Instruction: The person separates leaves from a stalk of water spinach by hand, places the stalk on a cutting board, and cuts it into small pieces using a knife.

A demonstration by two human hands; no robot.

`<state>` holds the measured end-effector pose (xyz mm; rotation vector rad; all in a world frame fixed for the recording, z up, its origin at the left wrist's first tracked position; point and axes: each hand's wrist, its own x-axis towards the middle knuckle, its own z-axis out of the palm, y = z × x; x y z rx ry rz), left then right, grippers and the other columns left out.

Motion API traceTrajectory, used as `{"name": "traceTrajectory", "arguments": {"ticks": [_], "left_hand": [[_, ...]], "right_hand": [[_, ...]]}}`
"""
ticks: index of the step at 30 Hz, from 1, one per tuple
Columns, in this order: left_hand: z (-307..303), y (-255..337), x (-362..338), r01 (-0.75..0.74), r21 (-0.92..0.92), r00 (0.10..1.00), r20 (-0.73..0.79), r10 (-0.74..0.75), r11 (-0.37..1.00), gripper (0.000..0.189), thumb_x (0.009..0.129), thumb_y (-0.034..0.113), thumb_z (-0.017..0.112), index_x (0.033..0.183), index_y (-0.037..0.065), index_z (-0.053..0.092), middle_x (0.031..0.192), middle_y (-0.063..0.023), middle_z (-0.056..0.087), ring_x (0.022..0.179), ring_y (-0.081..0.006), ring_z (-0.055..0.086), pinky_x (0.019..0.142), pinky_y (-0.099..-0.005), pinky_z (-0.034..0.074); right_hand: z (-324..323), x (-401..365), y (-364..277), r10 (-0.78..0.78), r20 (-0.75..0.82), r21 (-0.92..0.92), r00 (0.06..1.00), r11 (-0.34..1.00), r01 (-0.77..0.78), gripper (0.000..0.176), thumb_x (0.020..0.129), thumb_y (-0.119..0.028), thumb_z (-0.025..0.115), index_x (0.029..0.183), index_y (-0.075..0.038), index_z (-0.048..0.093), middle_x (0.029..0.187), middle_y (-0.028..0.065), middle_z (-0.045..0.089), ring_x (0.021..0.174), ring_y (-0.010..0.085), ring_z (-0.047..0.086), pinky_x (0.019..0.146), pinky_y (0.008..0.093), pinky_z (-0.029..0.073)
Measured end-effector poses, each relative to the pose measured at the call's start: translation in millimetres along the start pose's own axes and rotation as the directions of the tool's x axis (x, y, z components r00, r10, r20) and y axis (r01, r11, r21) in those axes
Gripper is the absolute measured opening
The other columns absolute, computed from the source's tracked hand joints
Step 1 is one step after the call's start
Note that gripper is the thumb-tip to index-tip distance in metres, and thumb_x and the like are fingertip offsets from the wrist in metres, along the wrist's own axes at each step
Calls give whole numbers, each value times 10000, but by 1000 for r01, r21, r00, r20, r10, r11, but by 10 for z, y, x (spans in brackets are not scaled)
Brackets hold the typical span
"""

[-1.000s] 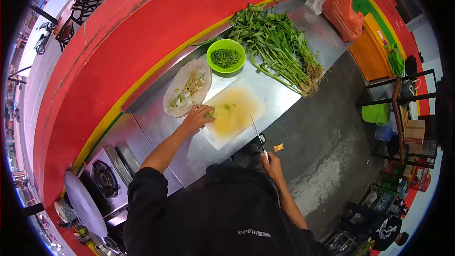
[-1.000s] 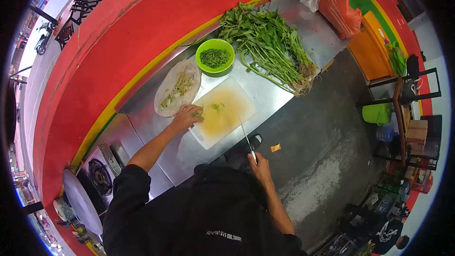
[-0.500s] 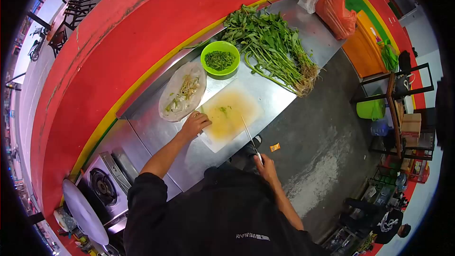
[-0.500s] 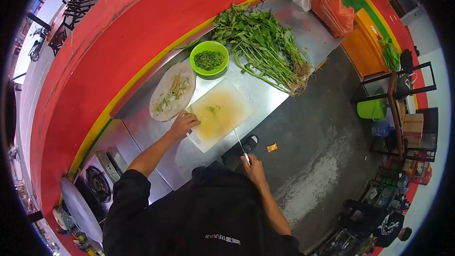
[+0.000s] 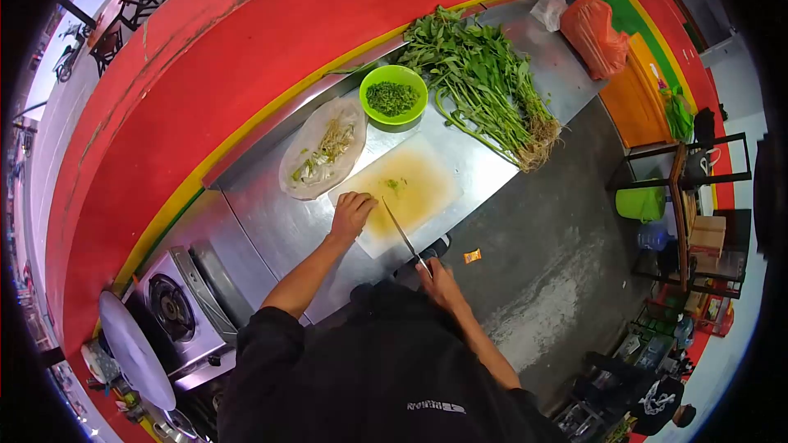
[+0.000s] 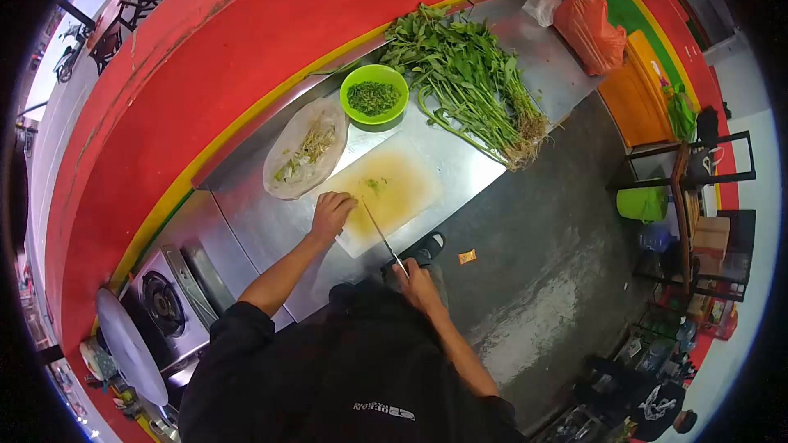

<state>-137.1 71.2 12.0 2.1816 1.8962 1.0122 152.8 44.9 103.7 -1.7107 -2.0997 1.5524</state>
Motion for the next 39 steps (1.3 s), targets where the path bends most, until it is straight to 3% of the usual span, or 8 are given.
{"name": "traceTrajectory", "arguments": {"ticks": [4,10,12,16,19,25,27,39], "left_hand": [[-28,19,-3,-31,79,999,-6,32,996,178,805,105,698,983,103,688,1021,-19,642,970,-215,594,861,-383,432],[25,65,-52,88,17,996,-28,-87,996,178,812,118,717,990,113,711,976,-19,650,947,-209,599,851,-377,420],[53,85,-73,132,-13,989,-62,-132,991,171,814,121,726,984,112,718,962,-20,652,940,-208,602,849,-376,417],[30,134,-82,195,-48,976,-85,-199,980,161,827,124,731,987,103,737,976,-24,671,932,-220,616,855,-382,419],[-8,141,-92,179,-51,980,-81,-183,982,161,837,115,721,995,87,737,1008,-32,690,947,-224,624,856,-383,423],[-34,165,-105,181,-60,977,-100,-186,982,164,845,102,709,1005,70,730,1029,-36,715,954,-216,635,853,-373,424],[-25,178,-97,192,-70,974,-110,-199,979,168,844,105,711,1008,73,730,1021,-33,719,947,-213,637,855,-370,422],[-13,203,-110,249,-97,958,-125,-260,964,120,835,110,714,949,86,743,992,-20,708,959,-204,628,841,-375,409]], "right_hand": [[2,1,-111,9,15,1,1000,1000,-9,369,1027,-367,525,1004,-2,574,834,288,663,842,510,635,683,559,463],[27,5,-294,-108,-106,-25,988,994,106,346,1026,-315,540,923,9,605,650,230,618,600,435,621,554,509,436],[-64,-24,-460,16,-6,4,1000,1000,-16,363,1025,-342,527,976,8,611,831,299,654,838,524,624,681,561,474],[54,63,-270,-19,-15,-50,1000,999,18,370,1023,-348,526,993,9,619,839,298,657,858,520,626,702,557,483],[96,84,-229,-110,-109,-85,988,991,101,360,1024,-330,530,923,2,628,690,245,628,650,442,642,576,507,451],[75,84,-275,-68,-87,-33,994,997,65,362,1016,-344,539,956,-5,650,707,253,637,680,444,653,589,508,464],[54,83,-284,-11,-12,-28,1000,1000,11,398,1023,-367,520,998,13,634,851,306,658,866,506,639,708,532,492],[69,10,-326,-8,-36,20,999,1000,8,365,1017,-339,546,1011,13,644,840,297,655,854,497,641,695,512,489]]}}
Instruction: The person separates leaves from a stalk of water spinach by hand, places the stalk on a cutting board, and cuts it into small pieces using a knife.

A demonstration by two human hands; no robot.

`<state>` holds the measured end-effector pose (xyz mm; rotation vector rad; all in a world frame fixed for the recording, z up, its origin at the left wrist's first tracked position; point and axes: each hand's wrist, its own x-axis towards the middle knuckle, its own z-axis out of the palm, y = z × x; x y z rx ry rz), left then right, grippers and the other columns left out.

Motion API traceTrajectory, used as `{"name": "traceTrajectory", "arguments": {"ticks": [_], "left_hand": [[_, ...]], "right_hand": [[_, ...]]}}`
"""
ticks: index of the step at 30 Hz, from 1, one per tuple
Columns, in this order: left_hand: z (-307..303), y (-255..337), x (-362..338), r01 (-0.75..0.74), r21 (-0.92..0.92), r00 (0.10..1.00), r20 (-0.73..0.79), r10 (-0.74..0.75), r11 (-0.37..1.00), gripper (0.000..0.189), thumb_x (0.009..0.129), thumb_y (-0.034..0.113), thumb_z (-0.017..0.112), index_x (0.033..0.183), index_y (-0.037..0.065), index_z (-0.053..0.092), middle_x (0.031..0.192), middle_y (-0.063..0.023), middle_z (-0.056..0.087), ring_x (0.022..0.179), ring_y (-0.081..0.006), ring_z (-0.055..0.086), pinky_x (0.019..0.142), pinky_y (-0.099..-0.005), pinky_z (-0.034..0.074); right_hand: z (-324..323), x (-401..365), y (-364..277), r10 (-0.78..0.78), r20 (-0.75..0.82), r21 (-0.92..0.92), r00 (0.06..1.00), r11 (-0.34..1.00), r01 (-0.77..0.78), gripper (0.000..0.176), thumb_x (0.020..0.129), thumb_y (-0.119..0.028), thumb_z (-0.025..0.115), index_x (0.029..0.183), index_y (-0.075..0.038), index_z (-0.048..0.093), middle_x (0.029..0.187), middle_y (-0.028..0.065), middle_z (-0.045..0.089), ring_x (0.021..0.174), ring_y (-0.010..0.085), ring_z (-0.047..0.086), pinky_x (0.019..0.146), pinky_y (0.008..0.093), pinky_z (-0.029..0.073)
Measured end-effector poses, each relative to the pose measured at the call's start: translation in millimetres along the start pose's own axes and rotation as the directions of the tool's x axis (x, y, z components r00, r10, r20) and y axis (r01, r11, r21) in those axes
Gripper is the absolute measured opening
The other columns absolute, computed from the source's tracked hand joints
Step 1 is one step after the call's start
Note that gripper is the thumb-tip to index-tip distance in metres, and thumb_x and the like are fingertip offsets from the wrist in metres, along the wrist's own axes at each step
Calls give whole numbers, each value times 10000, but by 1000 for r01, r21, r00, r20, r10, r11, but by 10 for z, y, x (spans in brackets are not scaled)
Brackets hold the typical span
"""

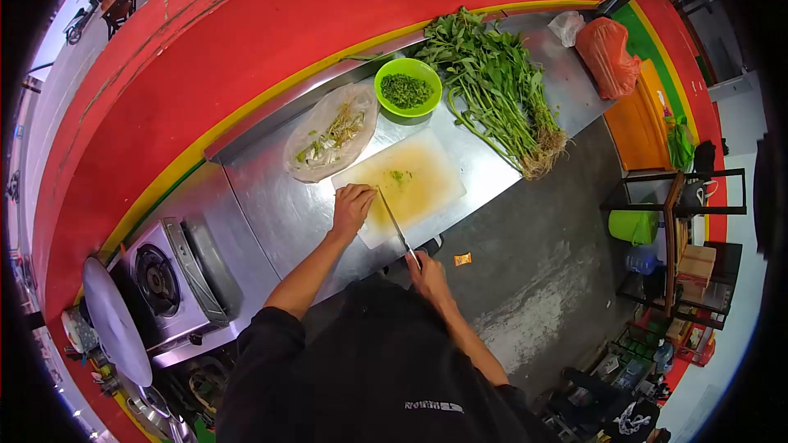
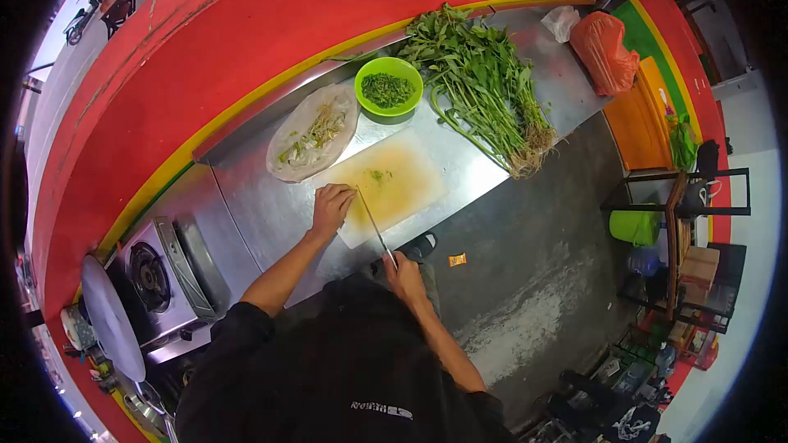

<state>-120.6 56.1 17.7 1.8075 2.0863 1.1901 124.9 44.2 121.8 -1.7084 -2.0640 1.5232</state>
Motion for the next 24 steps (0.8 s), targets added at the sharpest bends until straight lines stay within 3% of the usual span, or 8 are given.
{"name": "traceTrajectory", "arguments": {"ticks": [7,9,12,13,15,23,24], "left_hand": [[-19,29,-11,-60,139,998,37,55,988,149,843,111,706,990,99,730,988,-7,660,973,-202,597,830,-373,403],[10,11,-35,-46,135,999,33,42,990,158,845,114,704,1001,102,727,985,-6,652,975,-202,593,826,-374,402],[48,-17,-69,-37,114,999,8,36,993,137,860,131,696,994,116,716,996,3,643,974,-199,582,822,-377,407],[50,-16,-73,-40,116,999,3,40,992,140,857,130,697,995,119,716,994,3,640,973,-199,581,818,-377,405],[58,-19,-72,-43,119,999,-4,44,992,143,855,129,697,996,121,716,991,2,638,971,-200,581,815,-376,402],[56,-15,-64,-29,147,1000,-6,31,989,133,853,136,703,982,114,724,977,1,646,962,-198,586,811,-372,394],[56,-15,-60,-27,147,1000,-7,28,989,133,853,136,703,982,114,724,977,1,646,962,-198,586,811,-372,394]], "right_hand": [[79,5,101,-19,-14,32,1000,999,19,372,1015,-343,549,1025,15,648,843,297,655,861,491,649,705,514,488],[159,44,192,-140,-98,9,985,990,142,422,1022,-399,527,961,0,650,674,182,656,630,331,682,585,431,497],[182,51,198,-165,-114,-29,980,986,162,434,1028,-403,526,942,6,641,664,172,651,609,291,674,570,420,488],[170,57,178,-168,-116,-31,979,986,165,434,1028,-403,526,942,6,641,664,172,651,609,291,674,570,420,488],[152,75,146,-34,-9,50,999,998,35,395,1016,-351,538,1022,29,647,870,313,653,884,512,637,725,513,489],[198,118,169,-64,-28,-25,998,998,63,401,1015,-334,538,962,53,629,851,321,653,866,522,633,717,547,487],[234,136,198,-155,-88,-130,984,981,143,392,1021,-346,527,957,30,616,785,293,653,776,496,643,660,547,490]]}}
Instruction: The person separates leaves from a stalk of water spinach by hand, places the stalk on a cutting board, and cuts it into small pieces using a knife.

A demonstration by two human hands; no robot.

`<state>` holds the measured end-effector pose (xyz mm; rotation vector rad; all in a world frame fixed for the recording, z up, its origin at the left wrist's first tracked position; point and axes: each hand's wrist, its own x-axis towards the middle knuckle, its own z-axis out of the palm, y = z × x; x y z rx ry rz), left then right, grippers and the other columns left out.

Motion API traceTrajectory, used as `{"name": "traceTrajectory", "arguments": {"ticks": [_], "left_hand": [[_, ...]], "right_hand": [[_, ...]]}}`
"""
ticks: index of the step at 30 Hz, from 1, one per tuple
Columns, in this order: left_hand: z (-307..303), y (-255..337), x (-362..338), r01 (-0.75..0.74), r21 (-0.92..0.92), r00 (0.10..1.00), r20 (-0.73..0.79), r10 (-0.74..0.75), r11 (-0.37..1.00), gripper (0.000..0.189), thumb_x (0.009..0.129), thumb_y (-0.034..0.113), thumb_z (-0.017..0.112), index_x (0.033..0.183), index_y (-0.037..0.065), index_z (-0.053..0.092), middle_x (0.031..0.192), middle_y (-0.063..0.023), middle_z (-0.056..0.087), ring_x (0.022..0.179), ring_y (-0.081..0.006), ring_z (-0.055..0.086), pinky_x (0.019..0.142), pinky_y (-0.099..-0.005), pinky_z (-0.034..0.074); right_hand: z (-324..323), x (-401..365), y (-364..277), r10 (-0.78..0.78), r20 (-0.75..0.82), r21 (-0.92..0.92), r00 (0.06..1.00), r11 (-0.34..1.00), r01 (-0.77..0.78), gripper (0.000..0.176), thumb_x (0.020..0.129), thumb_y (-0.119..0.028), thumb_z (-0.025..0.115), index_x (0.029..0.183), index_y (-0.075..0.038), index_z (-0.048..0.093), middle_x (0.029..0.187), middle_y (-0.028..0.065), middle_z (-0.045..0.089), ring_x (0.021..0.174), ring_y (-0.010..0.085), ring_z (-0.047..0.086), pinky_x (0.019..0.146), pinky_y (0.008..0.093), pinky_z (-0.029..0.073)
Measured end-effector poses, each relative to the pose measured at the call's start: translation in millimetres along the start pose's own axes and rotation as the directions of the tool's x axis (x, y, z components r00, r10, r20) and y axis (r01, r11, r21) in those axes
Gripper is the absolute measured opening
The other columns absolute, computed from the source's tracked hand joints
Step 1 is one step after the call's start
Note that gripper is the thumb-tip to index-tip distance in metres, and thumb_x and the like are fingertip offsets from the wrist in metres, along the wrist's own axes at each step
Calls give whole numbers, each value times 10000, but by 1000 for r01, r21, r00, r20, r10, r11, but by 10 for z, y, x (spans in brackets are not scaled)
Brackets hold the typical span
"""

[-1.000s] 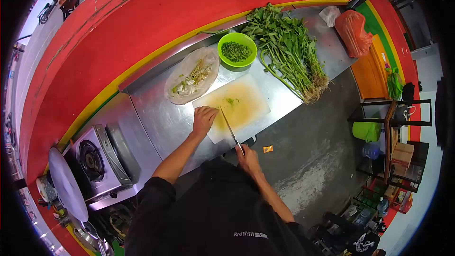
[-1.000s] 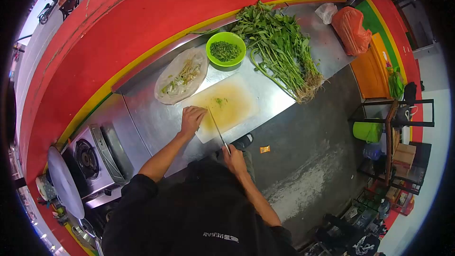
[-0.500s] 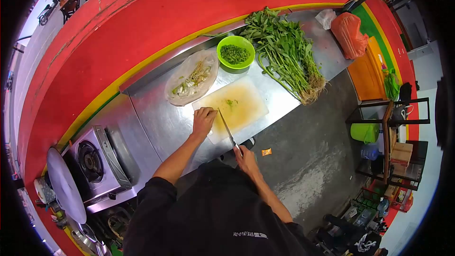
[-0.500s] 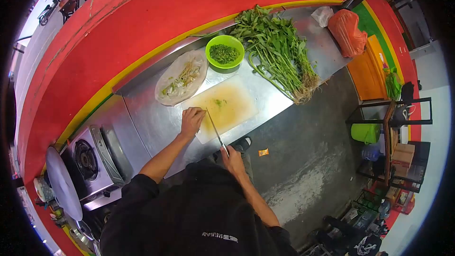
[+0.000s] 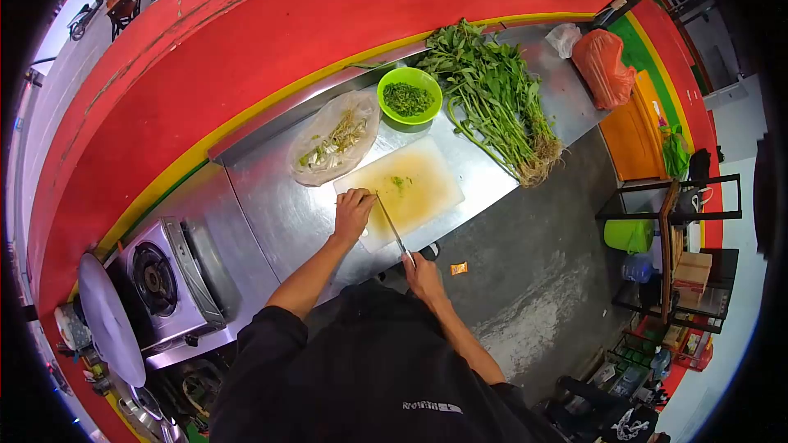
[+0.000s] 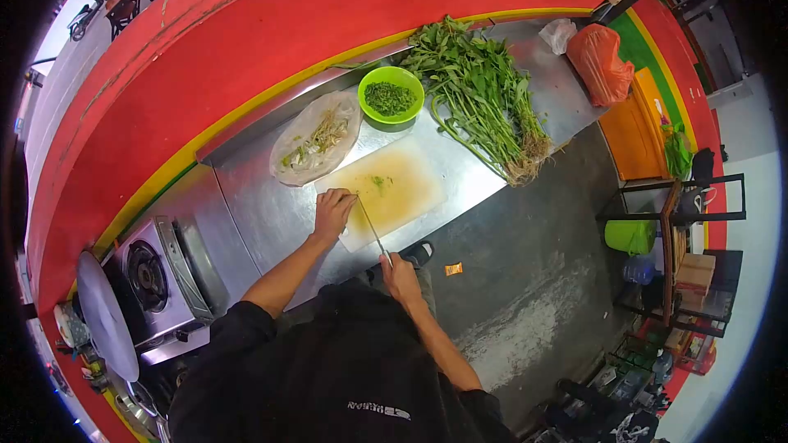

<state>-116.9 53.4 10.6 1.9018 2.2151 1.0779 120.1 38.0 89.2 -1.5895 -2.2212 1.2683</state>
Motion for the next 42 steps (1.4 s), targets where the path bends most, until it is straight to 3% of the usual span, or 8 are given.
{"name": "traceTrajectory", "arguments": {"ticks": [1,4,8,22,24,27,31,42], "left_hand": [[1,-3,2,1,1,1000,8,-1,1000,141,851,135,700,989,115,719,981,0,638,962,-202,582,817,-374,395],[-38,1,-5,3,-9,1000,28,-3,1000,149,845,130,697,992,116,715,988,-1,631,961,-205,579,825,-376,397],[-18,-46,19,-4,-17,1000,18,5,1000,150,825,107,696,974,118,715,993,2,638,968,-205,585,825,-379,395],[-29,-36,-5,57,-22,998,8,-57,998,162,810,108,705,960,147,753,919,9,655,937,-194,598,841,-376,397],[-28,-38,-2,65,-29,998,7,-65,997,158,810,114,708,958,146,752,915,8,652,931,-195,597,839,-375,396],[-27,-2,-11,88,-38,996,-2,-88,995,137,819,128,696,945,144,747,898,8,633,913,-197,589,842,-380,394],[-11,38,-15,113,6,993,-26,-113,994,114,842,137,699,947,138,742,901,3,629,896,-196,589,820,-373,391],[157,76,17,18,-6,1000,7,-18,1000,154,836,113,637,970,117,713,933,-13,607,937,-194,582,860,-390,401]], "right_hand": [[38,3,30,-90,-62,-103,994,991,83,383,1027,-359,517,952,7,603,720,264,652,687,470,654,603,547,493],[108,26,60,-44,-13,-220,999,975,40,379,1029,-355,501,937,6,569,747,287,656,707,494,649,626,596,493],[287,150,131,-39,-32,-301,999,953,27,382,1029,-377,489,963,-5,544,766,287,668,731,487,663,643,592,513],[109,62,60,75,-9,-210,997,975,-76,462,1015,-421,503,955,20,624,816,350,649,806,538,642,727,608,506],[122,73,79,95,12,-39,995,995,-95,481,1016,-424,500,986,33,650,853,338,658,832,539,637,766,600,496],[75,147,91,141,116,59,983,987,-148,500,1022,-419,482,972,39,678,861,315,669,866,523,644,788,565,495],[-57,195,131,169,124,189,978,963,-190,543,1020,-433,470,872,45,680,804,294,671,882,472,672,758,512,496],[-209,176,68,114,75,30,991,993,-116,504,1009,-428,504,994,49,667,911,348,650,963,537,612,824,575,476]]}}
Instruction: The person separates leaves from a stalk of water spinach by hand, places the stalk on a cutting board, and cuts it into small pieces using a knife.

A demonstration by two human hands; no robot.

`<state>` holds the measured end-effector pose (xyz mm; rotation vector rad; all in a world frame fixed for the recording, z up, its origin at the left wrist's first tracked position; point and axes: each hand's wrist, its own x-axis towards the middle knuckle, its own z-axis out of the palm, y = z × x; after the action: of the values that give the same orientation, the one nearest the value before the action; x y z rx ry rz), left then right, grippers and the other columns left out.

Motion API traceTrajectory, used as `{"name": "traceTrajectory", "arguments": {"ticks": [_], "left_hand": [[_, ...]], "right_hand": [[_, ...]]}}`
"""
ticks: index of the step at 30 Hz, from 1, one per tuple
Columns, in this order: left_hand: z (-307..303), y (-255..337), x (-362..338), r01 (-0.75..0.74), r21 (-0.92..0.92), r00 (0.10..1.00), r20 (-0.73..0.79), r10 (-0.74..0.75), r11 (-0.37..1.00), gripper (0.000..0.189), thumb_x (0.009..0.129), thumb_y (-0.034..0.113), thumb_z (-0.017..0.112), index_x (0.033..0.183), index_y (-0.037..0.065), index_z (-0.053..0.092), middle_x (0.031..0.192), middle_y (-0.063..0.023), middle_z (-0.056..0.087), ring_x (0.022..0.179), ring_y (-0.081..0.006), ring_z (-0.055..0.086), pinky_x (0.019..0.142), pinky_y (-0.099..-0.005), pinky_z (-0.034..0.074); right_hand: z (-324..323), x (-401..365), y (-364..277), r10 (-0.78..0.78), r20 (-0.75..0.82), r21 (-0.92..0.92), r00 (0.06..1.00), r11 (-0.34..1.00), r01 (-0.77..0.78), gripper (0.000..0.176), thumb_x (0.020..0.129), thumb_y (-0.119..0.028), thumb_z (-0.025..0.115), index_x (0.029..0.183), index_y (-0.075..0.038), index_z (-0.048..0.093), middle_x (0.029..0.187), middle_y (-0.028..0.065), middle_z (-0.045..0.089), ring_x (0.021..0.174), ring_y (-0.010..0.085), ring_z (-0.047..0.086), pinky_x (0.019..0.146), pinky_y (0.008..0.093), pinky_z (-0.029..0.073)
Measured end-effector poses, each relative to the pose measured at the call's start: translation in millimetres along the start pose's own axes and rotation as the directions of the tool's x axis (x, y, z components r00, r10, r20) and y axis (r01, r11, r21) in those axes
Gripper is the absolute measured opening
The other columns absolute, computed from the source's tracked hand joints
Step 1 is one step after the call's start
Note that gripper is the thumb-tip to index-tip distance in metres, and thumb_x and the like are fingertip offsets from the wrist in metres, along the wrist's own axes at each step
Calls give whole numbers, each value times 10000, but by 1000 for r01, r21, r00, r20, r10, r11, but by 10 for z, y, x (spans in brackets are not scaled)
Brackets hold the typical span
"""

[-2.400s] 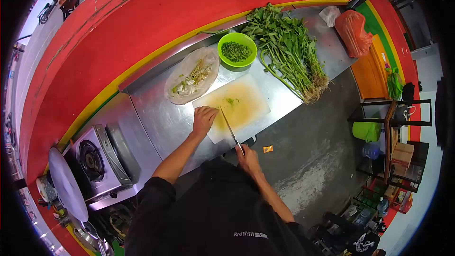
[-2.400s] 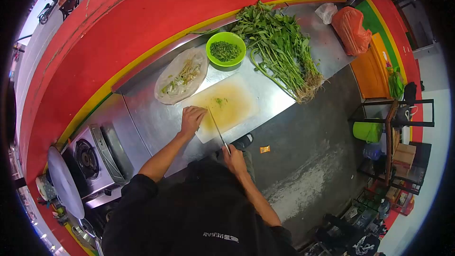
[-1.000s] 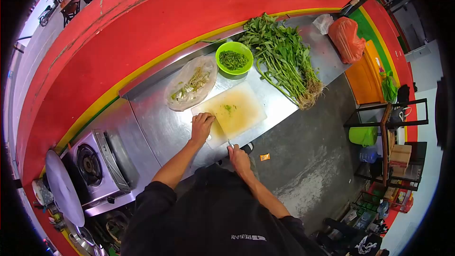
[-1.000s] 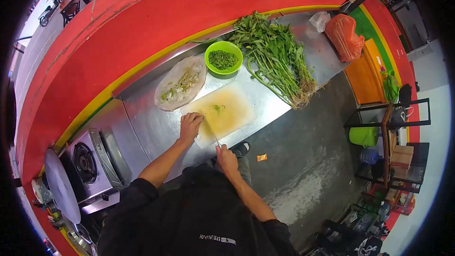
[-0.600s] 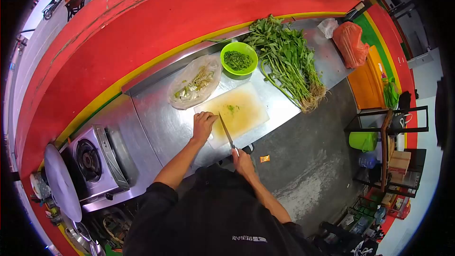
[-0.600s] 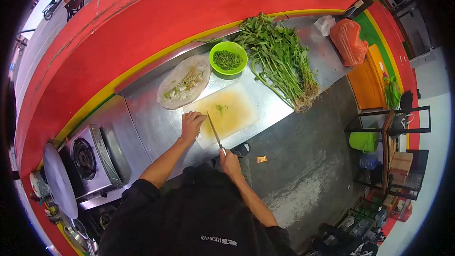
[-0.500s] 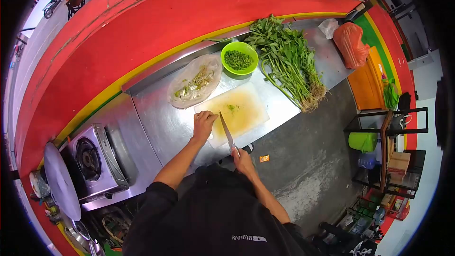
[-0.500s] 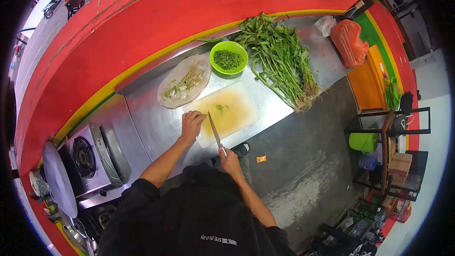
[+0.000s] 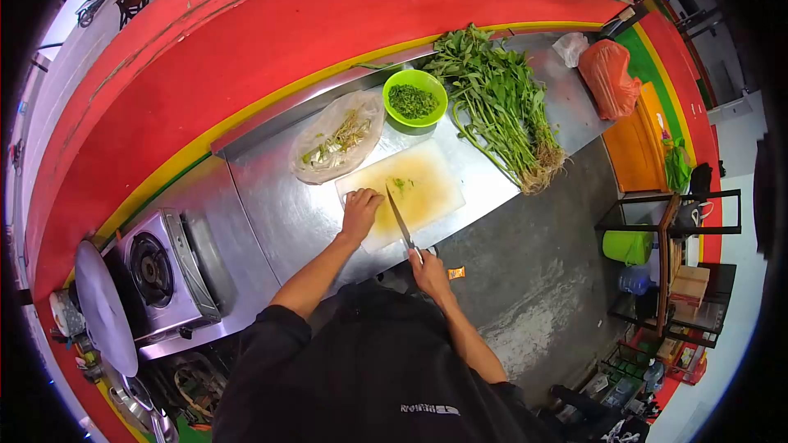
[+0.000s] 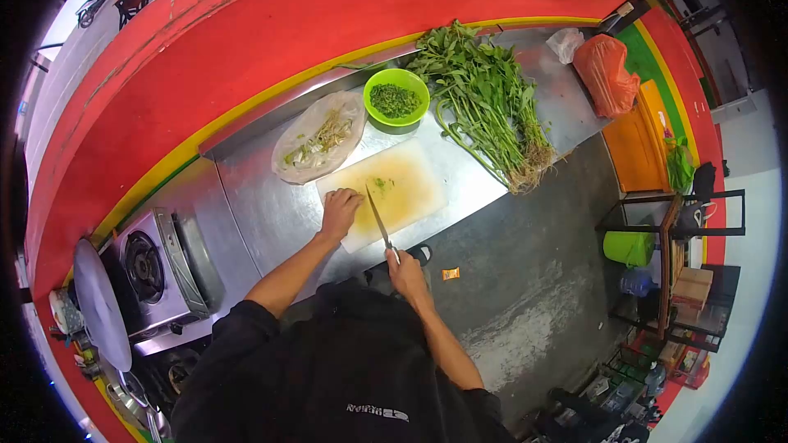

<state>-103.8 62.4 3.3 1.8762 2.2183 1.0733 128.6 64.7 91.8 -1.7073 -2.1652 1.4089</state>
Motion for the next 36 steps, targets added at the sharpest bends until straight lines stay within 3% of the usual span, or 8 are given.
{"name": "traceTrajectory", "arguments": {"ticks": [5,7,10,19,26,29,36], "left_hand": [[69,52,69,-3,-30,999,44,4,1000,167,824,95,630,962,130,718,939,-2,626,963,-187,595,874,-397,399],[42,39,64,-16,-47,1000,14,17,999,148,829,104,646,953,134,721,926,2,634,950,-185,598,859,-391,405],[43,43,51,-37,-78,999,-40,34,996,98,837,118,679,930,128,711,911,-7,641,916,-192,603,819,-374,423],[81,62,5,-18,37,1000,-4,19,999,148,820,120,692,966,132,713,975,-6,631,947,-204,582,813,-384,401],[77,84,17,56,9,998,-26,-56,998,140,840,150,695,977,142,725,956,1,628,931,-206,578,799,-388,391],[63,112,62,122,-9,992,-29,-122,992,113,844,162,700,951,141,728,925,12,632,907,-205,578,790,-391,388],[49,106,98,114,32,993,28,-115,993,84,853,154,690,926,145,732,899,18,633,895,-196,584,819,-392,379]], "right_hand": [[-39,-8,90,-29,-17,7,999,1000,30,490,1014,-418,505,975,44,666,873,338,654,916,536,619,793,571,483],[-19,-9,131,-40,-46,-2,998,999,40,464,1019,-389,514,930,31,691,855,273,688,840,460,667,731,503,498],[-25,-58,171,-69,-43,-16,997,998,68,461,1017,-391,522,921,30,682,824,270,681,815,459,668,717,510,496],[-40,-151,123,-64,-62,-75,996,995,60,445,1016,-375,537,849,24,640,756,281,649,762,499,632,644,528,474],[-69,-128,90,-123,-62,-90,990,989,117,456,1017,-380,530,881,44,631,774,315,639,785,515,629,668,571,468],[-68,-102,42,-72,-49,-83,996,994,68,452,1018,-381,526,910,44,638,786,327,641,798,520,632,690,586,470],[0,-38,12,-83,-84,-313,993,948,53,482,1022,-395,497,892,46,643,776,340,644,773,535,640,708,587,516]]}}
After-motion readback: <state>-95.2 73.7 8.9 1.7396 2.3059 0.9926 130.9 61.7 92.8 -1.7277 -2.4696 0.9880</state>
